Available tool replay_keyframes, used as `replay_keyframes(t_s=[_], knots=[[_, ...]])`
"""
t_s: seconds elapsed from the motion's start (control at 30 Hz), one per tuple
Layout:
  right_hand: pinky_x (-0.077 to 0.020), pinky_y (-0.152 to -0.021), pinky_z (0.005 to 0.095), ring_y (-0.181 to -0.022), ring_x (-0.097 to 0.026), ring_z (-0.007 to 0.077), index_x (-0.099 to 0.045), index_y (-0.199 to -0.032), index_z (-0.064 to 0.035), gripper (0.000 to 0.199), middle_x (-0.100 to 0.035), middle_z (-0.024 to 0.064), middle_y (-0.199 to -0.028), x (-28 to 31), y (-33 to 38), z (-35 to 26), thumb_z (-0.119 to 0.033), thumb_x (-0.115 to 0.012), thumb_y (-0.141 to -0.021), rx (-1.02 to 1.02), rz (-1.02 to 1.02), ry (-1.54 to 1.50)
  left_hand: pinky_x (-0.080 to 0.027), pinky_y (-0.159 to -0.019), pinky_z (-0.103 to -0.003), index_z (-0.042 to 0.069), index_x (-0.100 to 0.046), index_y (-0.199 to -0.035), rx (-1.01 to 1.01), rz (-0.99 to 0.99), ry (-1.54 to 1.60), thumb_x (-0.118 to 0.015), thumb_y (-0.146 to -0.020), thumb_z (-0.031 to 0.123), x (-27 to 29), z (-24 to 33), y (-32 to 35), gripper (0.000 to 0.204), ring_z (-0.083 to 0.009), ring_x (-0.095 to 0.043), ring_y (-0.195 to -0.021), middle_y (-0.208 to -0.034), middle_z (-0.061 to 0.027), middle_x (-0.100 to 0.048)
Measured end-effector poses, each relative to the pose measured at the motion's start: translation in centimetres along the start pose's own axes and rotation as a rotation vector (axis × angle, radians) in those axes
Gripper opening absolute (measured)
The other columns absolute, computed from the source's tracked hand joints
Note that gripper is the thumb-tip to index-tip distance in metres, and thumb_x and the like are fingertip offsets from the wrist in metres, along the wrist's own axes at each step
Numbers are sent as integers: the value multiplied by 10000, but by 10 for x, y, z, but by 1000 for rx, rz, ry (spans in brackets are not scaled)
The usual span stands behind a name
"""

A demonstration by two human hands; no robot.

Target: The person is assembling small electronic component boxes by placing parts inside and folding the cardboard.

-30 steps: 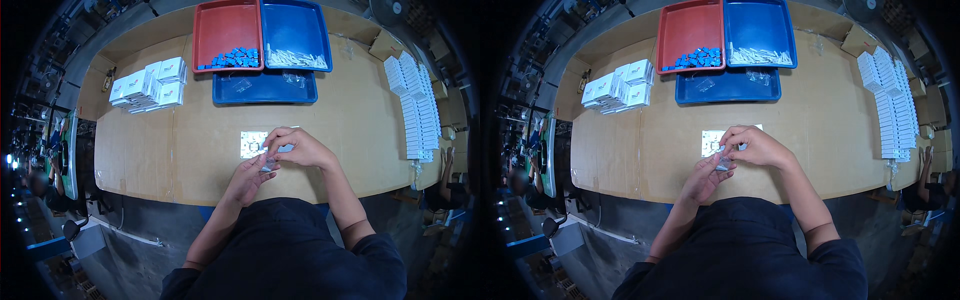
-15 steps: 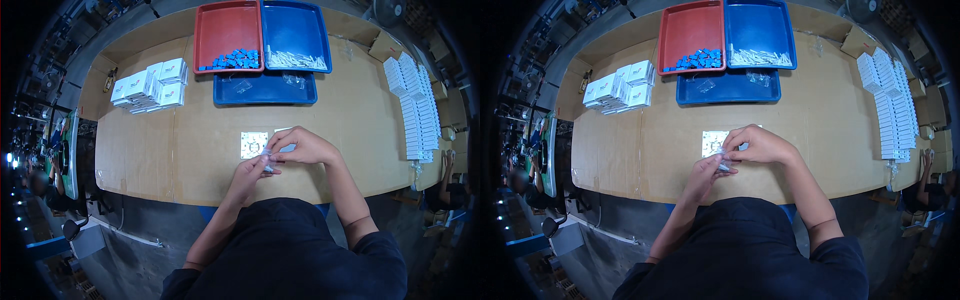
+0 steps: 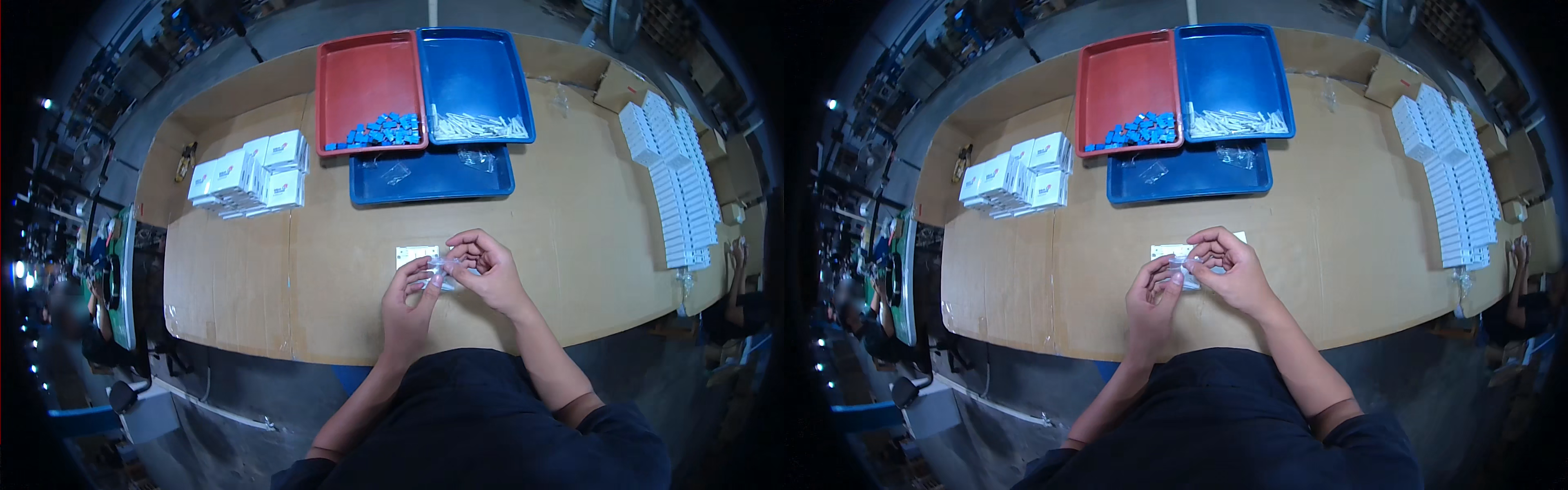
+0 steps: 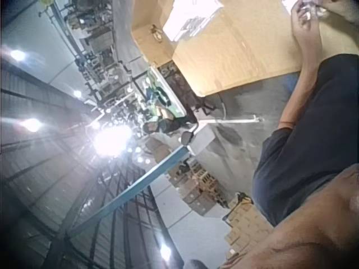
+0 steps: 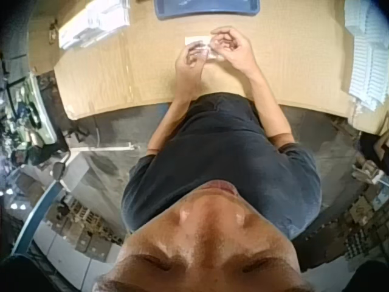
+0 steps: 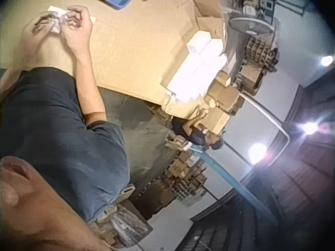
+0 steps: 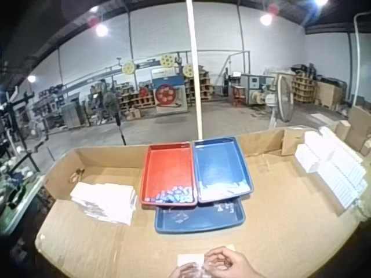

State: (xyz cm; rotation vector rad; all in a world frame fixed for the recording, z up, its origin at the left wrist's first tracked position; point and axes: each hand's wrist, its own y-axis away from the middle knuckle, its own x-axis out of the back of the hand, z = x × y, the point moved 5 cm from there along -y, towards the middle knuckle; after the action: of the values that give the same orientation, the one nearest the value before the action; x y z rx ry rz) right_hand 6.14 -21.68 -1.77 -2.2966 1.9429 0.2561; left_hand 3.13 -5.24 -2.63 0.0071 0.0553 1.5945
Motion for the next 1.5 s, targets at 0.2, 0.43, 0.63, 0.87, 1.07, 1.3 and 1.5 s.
replay_keyframes(t_s=[0.2, 0.43, 0.63, 0.87, 1.07, 1.3, 1.5], knots=[[-563, -849, 244, -973, -671, 105, -614, -1251, 16, 338, -692, 65, -1050, 2, -1, 1, 23, -728, -933, -3, 34, -92, -528, -891, -251, -61, -636, -1168, 108, -15, 368, -618, -1052, 65, -5, -1, -7, 173, -106, -658, -988, -1082, -76, -698], [-559, -886, 281, -1039, -653, 127, -677, -1076, 32, 131, -701, 91, -1096, 5, 15, 11, 26, -712, -950, -39, 108, -112, -529, -895, -251, -69, -631, -1164, 128, 42, 352, -620, -1053, 62, -3, -6, -7, 172, -116, -660, -999, -1079, -89, -697], [-535, -923, 292, -1064, -638, 144, -669, -1053, 24, 84, -697, 99, -1110, -6, 21, 10, 21, -682, -969, 21, 183, -141, -543, -883, -256, -82, -644, -1162, 9, 20, 295, -617, -1055, 67, -1, -5, -3, 185, -108, -667, -976, -1053, -84, -705], [-532, -917, 275, -1048, -640, 132, -654, -1078, 26, 90, -692, 99, -1105, -21, 41, 16, 25, -654, -987, 108, 253, -233, -535, -871, -248, -78, -649, -1156, -81, 12, 146, -617, -1057, 65, 1, -12, 9, 178, -99, -655, -956, -1044, -78, -702], [-537, -884, 258, -993, -653, 116, -648, -1079, 42, 88, -691, 84, -1055, -26, 61, 2, 27, -652, -992, 169, 244, -204, -529, -858, -245, -63, -665, -1123, -84, -3, 242, -623, -1054, 67, 0, 3, 27, 153, -84, -646, -943, -1027, -67, -700], [-532, -857, 245, -945, -638, 84, -640, -1078, 26, 82, -679, 55, -1028, -34, 84, 0, 7, -656, -1000, 223, 234, -234, -511, -831, -226, -37, -664, -1074, -180, -9, 234, -646, -1040, 63, -1, 12, 48, 108, -67, -625, -918, -1001, -40, -690], [-520, -836, 228, -933, -630, 68, -638, -1087, 14, 92, -672, 35, -1010, -34, 112, -2, -8, -663, -1001, 224, 241, -185, -505, -841, -234, -21, -675, -1082, -188, -39, 233, -669, -1022, 52, -5, 15, 76, 95, -77, -627, -922, -1008, -38, -693]])
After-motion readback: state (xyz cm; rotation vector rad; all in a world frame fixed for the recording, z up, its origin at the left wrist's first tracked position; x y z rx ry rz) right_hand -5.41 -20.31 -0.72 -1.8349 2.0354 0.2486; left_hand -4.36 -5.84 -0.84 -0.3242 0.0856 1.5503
